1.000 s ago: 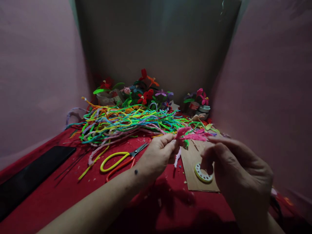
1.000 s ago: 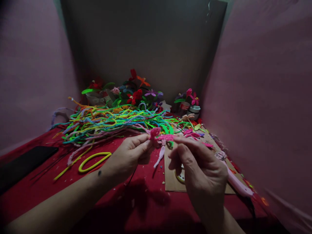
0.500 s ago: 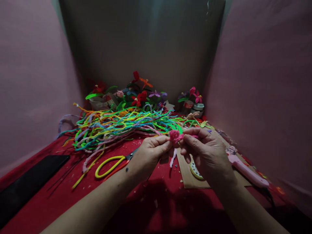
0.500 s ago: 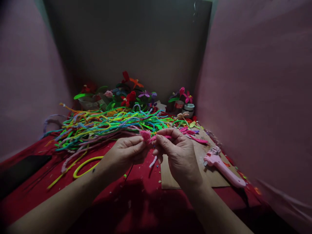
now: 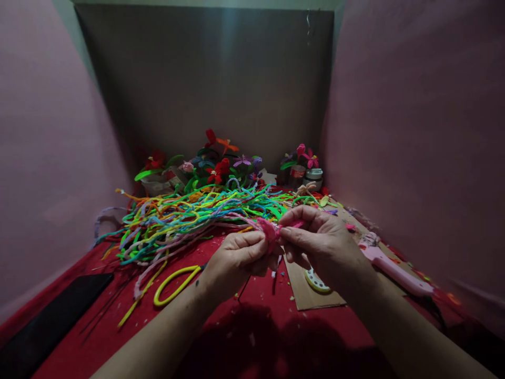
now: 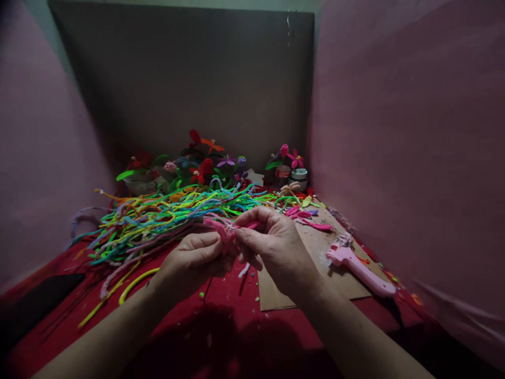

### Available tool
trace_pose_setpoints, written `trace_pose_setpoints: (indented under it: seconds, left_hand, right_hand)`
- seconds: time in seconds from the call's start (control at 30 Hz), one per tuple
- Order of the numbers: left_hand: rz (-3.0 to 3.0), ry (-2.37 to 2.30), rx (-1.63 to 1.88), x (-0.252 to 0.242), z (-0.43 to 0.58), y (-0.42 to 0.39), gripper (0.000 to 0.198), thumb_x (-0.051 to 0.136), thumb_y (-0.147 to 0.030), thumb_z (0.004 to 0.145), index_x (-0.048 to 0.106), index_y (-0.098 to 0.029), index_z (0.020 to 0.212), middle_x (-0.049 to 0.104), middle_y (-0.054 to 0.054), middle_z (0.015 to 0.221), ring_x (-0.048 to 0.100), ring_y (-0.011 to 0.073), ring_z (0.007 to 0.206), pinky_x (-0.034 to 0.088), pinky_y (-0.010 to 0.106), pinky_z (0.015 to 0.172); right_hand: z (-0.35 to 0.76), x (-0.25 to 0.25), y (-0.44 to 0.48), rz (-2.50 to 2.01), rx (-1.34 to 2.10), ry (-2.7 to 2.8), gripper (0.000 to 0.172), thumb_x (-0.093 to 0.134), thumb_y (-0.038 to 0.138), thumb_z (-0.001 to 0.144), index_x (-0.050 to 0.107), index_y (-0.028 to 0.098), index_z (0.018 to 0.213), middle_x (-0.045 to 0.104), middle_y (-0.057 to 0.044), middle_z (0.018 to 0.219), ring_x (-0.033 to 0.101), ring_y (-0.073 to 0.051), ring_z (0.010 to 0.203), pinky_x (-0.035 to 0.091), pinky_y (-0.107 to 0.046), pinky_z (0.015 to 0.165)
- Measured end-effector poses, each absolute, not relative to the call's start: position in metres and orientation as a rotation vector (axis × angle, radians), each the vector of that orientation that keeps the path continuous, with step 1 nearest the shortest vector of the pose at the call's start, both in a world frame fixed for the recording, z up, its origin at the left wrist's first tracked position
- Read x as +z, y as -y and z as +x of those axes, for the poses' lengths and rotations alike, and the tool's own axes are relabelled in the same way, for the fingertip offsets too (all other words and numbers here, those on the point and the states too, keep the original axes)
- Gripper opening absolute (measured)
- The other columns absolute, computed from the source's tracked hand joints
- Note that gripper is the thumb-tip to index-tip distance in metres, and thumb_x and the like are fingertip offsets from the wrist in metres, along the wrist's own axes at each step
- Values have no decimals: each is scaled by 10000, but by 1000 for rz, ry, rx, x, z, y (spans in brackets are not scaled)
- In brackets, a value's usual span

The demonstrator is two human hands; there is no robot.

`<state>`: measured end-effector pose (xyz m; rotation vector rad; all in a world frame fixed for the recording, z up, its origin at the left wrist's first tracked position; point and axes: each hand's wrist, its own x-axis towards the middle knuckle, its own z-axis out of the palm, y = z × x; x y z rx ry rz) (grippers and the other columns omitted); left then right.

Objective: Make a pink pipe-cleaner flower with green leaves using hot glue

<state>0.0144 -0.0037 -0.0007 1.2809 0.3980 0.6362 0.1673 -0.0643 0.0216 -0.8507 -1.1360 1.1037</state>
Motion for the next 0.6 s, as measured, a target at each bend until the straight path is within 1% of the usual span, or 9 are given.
trace_pose_setpoints:
  seconds: [0.13,0.23,0.37,0.5,0.6]
  left_hand:
    - [1293,-405,644,0,15,6,230,536,-315,795,625,-103,779,558,40,610,398,73,504,242,223,493]
    - [1329,-433,655,0,15,7,241,522,-323,804,613,-106,752,524,22,582,357,66,488,225,224,486]
    - [1339,-431,673,-2,15,9,232,531,-321,799,612,-104,789,452,-5,578,298,57,493,194,220,482]
    - [1348,-443,691,-1,16,9,242,542,-335,791,606,-103,762,413,-12,591,247,55,506,169,217,477]
    - [1331,-438,692,0,16,9,223,577,-335,766,600,-115,737,402,-19,602,236,54,509,166,210,477]
  right_hand:
    - [167,24,65,-863,1147,1143,115,633,216,727,556,161,792,572,34,537,468,-49,395,298,-163,372]
    - [168,25,65,-864,1165,1147,123,645,202,710,556,161,784,556,43,513,468,-48,397,309,-159,384]
    - [168,24,64,-850,1148,1161,143,650,202,706,541,163,791,553,41,545,473,-48,414,310,-154,384]
    - [166,26,64,-838,1101,1190,136,635,184,723,522,168,796,518,54,538,472,-53,438,347,-167,416]
    - [166,27,65,-839,999,1272,89,597,152,749,528,165,803,519,47,589,483,-52,483,391,-175,458]
